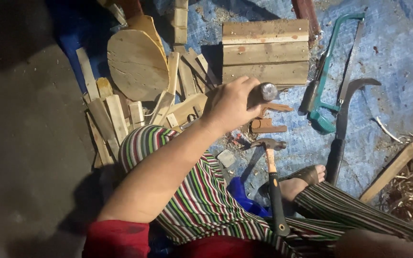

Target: Shaping a wooden component by striking a chisel with a hammer to carve away material.

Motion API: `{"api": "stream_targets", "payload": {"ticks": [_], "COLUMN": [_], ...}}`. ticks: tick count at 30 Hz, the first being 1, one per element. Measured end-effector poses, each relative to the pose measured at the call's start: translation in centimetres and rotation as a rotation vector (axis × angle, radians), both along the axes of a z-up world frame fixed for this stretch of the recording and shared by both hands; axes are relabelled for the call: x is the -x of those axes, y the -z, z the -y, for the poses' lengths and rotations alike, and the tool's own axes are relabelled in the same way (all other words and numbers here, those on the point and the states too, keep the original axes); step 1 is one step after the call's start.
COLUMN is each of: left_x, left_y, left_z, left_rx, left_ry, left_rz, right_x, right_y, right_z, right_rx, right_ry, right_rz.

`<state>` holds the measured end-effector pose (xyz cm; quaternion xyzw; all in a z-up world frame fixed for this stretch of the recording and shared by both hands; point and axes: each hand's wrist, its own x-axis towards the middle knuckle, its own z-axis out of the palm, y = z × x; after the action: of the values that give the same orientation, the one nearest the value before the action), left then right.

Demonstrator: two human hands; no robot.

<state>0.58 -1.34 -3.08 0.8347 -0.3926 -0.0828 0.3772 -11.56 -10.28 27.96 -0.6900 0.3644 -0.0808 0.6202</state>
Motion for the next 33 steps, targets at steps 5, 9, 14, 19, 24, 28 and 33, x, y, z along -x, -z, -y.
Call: {"api": "stream_targets", "payload": {"ticks": [5,9,14,19,24,28,33], "left_x": [0.1,1.0,2.1,3.6,4.0,4.7,4.7], "left_y": [2.7,5.6,8.4,12.1,14.5,16.4,18.6], "left_z": [1.2,1.5,3.2,4.4,5.3,5.4,5.6], "left_rx": [-0.176,-0.174,-0.069,0.017,0.034,0.014,-0.039], "left_ry": [-0.102,-0.106,-0.197,-0.246,-0.246,-0.268,-0.306], "left_rz": [-0.172,-0.226,-0.381,-0.384,-0.352,-0.348,-0.364], "right_x": [6.5,11.5,16.4,17.4,16.1,16.3,15.7], "right_y": [19.6,43.8,58.1,60.3,56.8,53.7,50.7], "right_z": [4.6,8.5,6.6,7.2,9.5,10.7,10.9], "right_rx": [0.026,0.294,-0.346,-0.394,-0.540,-0.585,-0.606], "right_ry": [0.221,-0.252,-0.194,-0.001,0.226,0.366,0.461], "right_rz": [-0.081,-0.479,-0.606,-0.520,-0.434,-0.337,-0.254]}}
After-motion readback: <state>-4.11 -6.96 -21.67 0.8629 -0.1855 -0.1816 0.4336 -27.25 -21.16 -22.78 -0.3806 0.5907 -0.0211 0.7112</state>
